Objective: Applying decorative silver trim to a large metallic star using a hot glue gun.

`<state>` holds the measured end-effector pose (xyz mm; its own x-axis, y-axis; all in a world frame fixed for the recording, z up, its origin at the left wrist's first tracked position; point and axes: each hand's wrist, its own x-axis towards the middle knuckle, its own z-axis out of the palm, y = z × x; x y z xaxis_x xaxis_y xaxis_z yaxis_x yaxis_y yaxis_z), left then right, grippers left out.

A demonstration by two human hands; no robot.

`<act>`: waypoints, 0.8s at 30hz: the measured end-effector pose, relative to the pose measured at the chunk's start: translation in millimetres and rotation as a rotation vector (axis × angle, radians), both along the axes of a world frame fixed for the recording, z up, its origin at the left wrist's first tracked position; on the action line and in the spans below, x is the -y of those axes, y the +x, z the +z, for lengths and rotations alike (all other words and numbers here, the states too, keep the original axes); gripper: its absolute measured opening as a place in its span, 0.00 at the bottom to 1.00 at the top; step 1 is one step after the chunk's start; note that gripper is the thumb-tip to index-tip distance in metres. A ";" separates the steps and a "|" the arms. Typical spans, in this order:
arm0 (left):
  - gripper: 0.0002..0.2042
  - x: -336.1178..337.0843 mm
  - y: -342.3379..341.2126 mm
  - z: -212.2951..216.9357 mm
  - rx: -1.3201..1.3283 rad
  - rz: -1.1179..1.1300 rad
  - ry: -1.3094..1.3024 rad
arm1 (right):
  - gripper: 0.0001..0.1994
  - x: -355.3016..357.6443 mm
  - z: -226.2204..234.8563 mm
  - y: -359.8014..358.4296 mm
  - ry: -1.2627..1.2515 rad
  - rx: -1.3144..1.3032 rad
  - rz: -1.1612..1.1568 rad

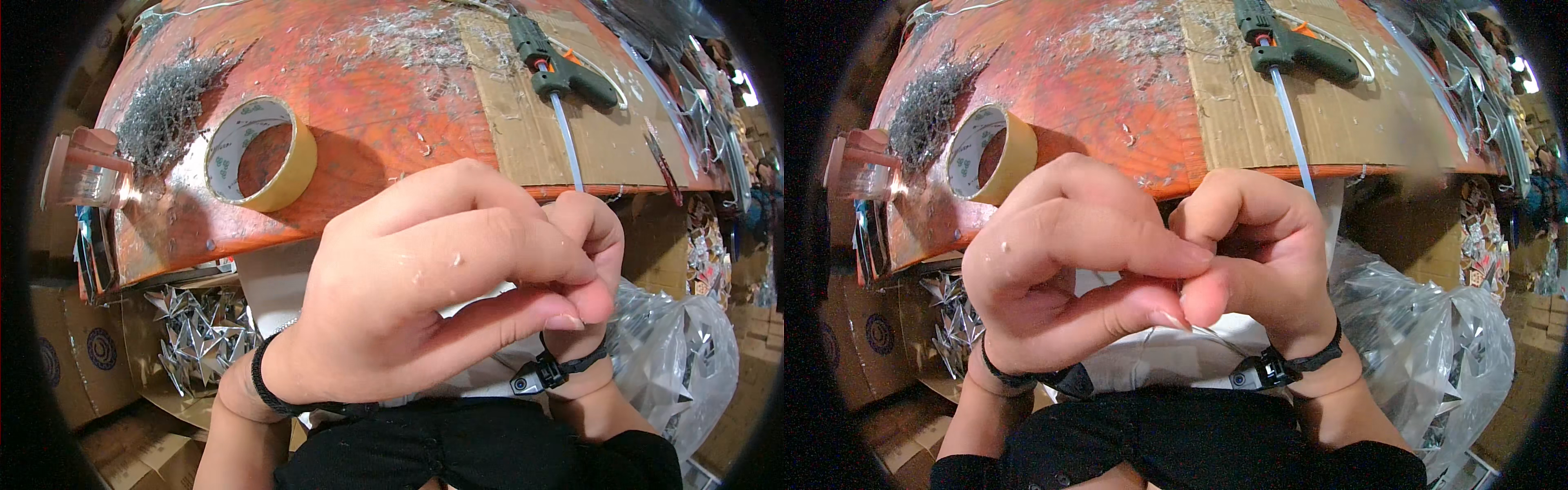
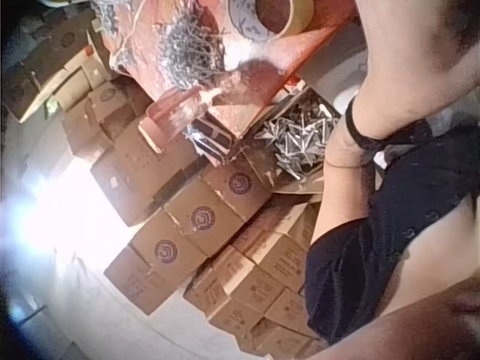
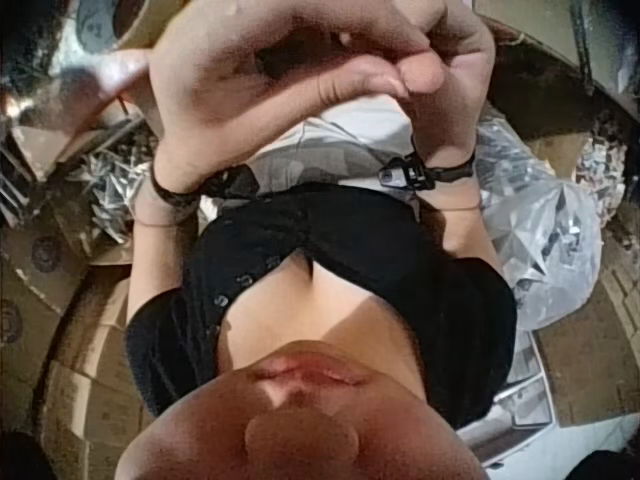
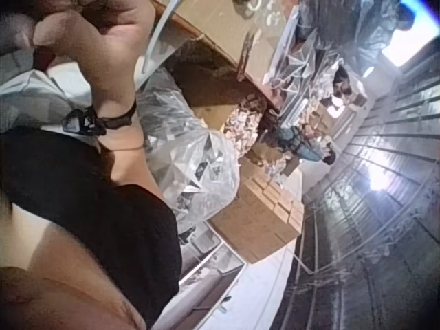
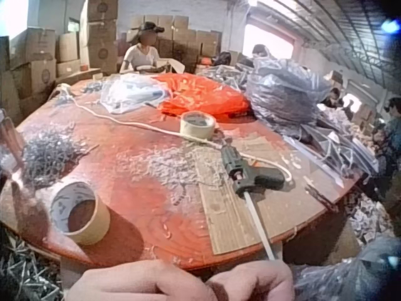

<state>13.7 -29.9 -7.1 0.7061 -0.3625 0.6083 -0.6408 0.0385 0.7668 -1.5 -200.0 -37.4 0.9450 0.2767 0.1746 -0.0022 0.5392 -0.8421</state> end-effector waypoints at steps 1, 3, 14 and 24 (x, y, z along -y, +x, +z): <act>0.14 -1.1 -1.1 -0.2 -0.001 0.003 0.002 | 0.18 1.5 -0.1 1.4 0.002 -0.001 0.003; 0.13 -3.0 -1.4 -0.8 0.086 0.106 0.077 | 0.15 3.8 1.0 4.1 -0.135 0.024 -0.037; 0.12 7.3 -4.2 -10.4 0.302 0.277 0.153 | 0.09 -7.5 11.7 -1.7 -0.160 -0.060 -0.037; 0.13 -14.8 -14.4 -14.7 -0.757 -0.164 -0.213 | 0.09 39.4 22.5 13.8 -0.377 0.307 -0.533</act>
<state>-0.7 -15.1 -21.8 0.9025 -0.4273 0.0533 0.0766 0.2811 0.9566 12.2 -239.4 -14.9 0.8917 -0.1146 0.4379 0.4472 0.0736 -0.8914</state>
